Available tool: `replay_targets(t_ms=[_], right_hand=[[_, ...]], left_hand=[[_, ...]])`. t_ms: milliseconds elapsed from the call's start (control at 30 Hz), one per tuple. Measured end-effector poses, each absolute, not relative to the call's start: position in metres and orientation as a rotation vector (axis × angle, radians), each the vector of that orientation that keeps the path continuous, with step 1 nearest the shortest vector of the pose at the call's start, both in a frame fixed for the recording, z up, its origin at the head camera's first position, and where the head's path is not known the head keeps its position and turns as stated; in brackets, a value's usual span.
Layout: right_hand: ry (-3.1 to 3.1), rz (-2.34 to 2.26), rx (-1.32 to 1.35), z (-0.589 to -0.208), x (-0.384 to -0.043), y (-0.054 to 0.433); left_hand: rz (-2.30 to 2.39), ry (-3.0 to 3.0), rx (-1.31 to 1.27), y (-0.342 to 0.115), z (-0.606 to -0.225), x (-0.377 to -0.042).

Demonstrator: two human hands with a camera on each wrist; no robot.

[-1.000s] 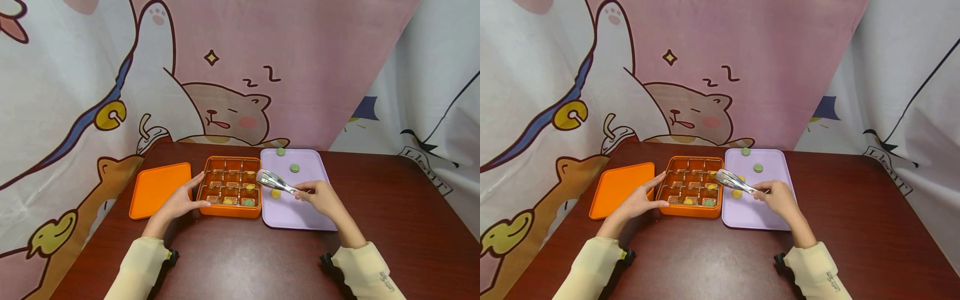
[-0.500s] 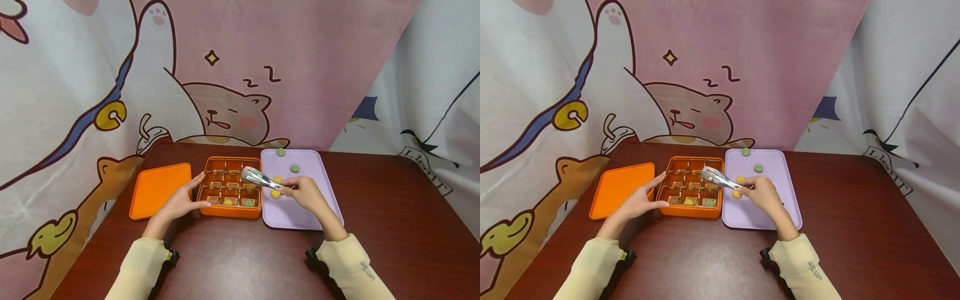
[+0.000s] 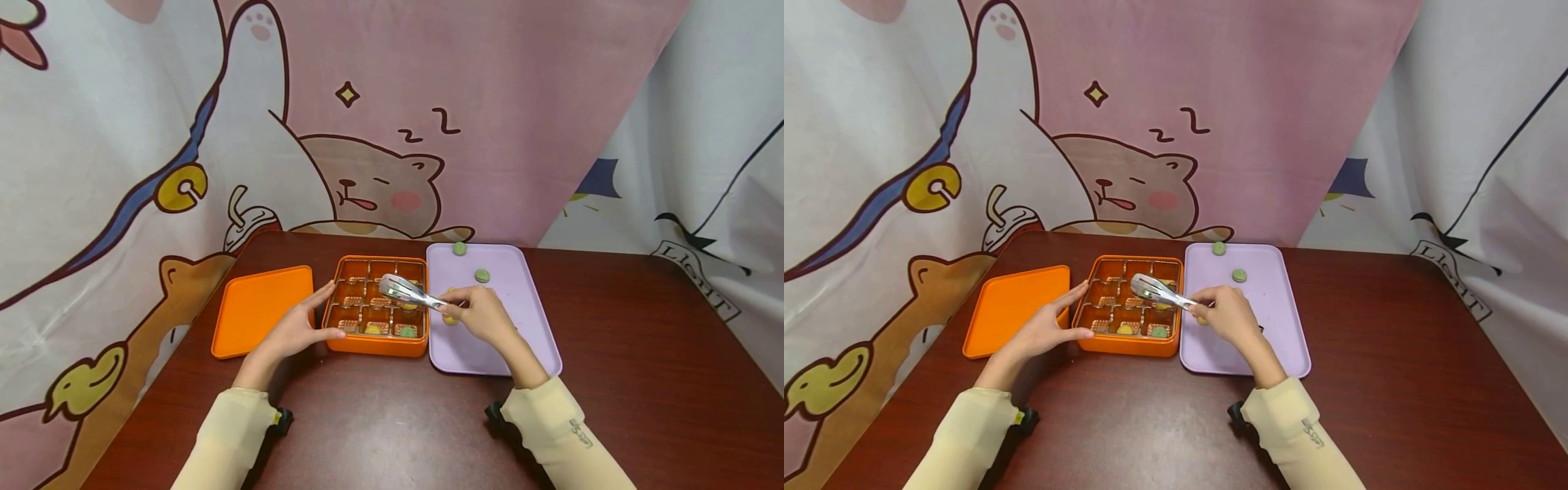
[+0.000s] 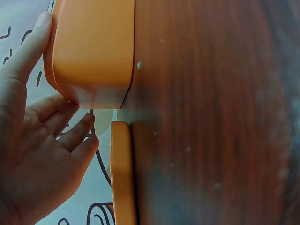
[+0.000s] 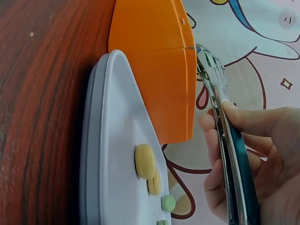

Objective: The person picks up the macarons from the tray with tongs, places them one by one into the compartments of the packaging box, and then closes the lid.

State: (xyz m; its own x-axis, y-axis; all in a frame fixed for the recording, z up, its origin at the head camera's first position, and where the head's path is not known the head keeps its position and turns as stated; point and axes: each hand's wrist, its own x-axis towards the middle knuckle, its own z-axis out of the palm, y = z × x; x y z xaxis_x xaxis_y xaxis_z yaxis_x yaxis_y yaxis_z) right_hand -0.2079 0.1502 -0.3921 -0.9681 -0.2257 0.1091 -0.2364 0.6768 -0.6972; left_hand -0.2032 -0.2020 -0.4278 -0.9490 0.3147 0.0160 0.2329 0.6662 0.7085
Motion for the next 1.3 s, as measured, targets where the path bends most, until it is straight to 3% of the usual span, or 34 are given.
replay_targets(t_ms=[1300], right_hand=[[-2.903,1.116,0.368,-0.396,-0.213,0.14]], left_hand=[[1.146,2.766,0.448,-0.203,-0.428,-0.203]])
